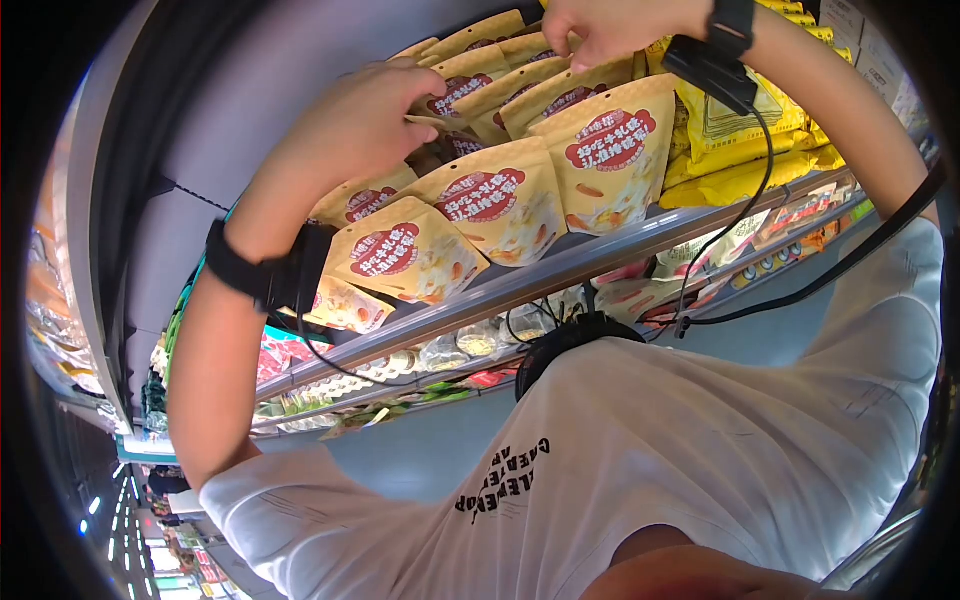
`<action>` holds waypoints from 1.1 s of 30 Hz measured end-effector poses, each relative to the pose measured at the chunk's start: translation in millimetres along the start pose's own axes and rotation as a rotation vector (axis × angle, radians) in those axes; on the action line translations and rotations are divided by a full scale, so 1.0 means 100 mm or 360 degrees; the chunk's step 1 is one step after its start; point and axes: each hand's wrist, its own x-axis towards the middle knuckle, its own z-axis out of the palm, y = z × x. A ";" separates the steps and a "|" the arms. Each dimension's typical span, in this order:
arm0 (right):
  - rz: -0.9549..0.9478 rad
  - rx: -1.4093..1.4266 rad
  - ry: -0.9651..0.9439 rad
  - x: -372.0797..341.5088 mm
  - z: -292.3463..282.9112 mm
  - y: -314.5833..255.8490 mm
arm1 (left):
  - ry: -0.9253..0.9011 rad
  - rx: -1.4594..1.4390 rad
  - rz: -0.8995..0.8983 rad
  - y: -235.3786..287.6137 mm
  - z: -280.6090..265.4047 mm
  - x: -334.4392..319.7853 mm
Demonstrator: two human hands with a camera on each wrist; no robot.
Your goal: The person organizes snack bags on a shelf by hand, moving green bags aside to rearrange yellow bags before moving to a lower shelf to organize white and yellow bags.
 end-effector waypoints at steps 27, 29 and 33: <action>0.0228 -0.0288 -0.0013 -0.01 0.22 0.08 | -0.0363 0.0445 -0.0078 -0.13 0.25 0.30; 0.0262 -0.0248 -0.0013 -0.02 0.22 0.01 | -0.0399 0.0417 -0.0120 -0.07 0.23 0.34; 0.0191 -0.0300 -0.0079 0.00 0.18 0.02 | -0.0456 0.0378 -0.0213 -0.01 0.23 0.36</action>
